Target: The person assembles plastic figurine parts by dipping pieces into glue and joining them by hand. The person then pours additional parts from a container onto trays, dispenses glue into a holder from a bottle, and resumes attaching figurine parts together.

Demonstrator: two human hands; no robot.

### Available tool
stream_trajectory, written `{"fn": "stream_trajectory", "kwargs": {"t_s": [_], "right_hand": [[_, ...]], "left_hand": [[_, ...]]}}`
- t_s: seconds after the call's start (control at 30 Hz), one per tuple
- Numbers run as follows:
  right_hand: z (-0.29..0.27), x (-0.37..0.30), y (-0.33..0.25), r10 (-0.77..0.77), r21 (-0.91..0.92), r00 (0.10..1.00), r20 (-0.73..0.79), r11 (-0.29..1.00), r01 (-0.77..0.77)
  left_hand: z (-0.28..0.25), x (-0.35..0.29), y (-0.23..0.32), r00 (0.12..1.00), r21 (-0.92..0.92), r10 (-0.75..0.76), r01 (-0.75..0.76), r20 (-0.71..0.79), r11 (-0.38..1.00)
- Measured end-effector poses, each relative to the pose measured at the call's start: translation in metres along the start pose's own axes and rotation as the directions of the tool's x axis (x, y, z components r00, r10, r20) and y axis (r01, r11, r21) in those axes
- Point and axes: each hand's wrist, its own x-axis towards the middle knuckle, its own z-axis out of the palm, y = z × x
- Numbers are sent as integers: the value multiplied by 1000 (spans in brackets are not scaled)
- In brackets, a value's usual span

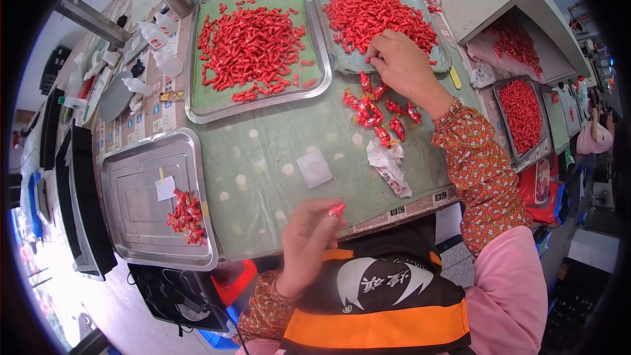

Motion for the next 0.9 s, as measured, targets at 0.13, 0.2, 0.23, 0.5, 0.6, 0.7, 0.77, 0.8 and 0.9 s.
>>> {"fn": "stream_trajectory", "kwargs": {"t_s": [0.13,0.2,0.23,0.5,0.6,0.7,0.77,0.8,0.9], "right_hand": [[-8,10,7,20,59,984,174,998,-31],[-10,12,10,27,104,967,252,993,-55],[-7,10,9,-44,120,991,127,992,29],[6,29,56,-119,140,992,-36,983,123],[5,46,72,-87,136,996,-6,987,87],[-6,54,73,37,256,999,30,966,-43],[-4,59,81,44,194,999,1,980,-43],[-4,59,82,51,191,999,-2,980,-50],[0,53,78,27,170,1000,2,985,-27]], "left_hand": [[-1,0,-2,1000,-24,5,-5,2,1000],[-2,0,-4,1000,-28,9,-9,9,1000],[-2,0,-4,1000,-30,11,-11,16,999],[-2,-1,-2,1000,-2,13,-13,26,1000],[-1,-2,-2,1000,12,8,-8,15,1000],[0,-1,-5,1000,31,27,-28,5,999],[0,0,-6,999,54,45,-45,2,998],[0,0,-6,999,65,52,-51,-1,997],[2,1,-6,998,82,57,-58,7,995]]}}
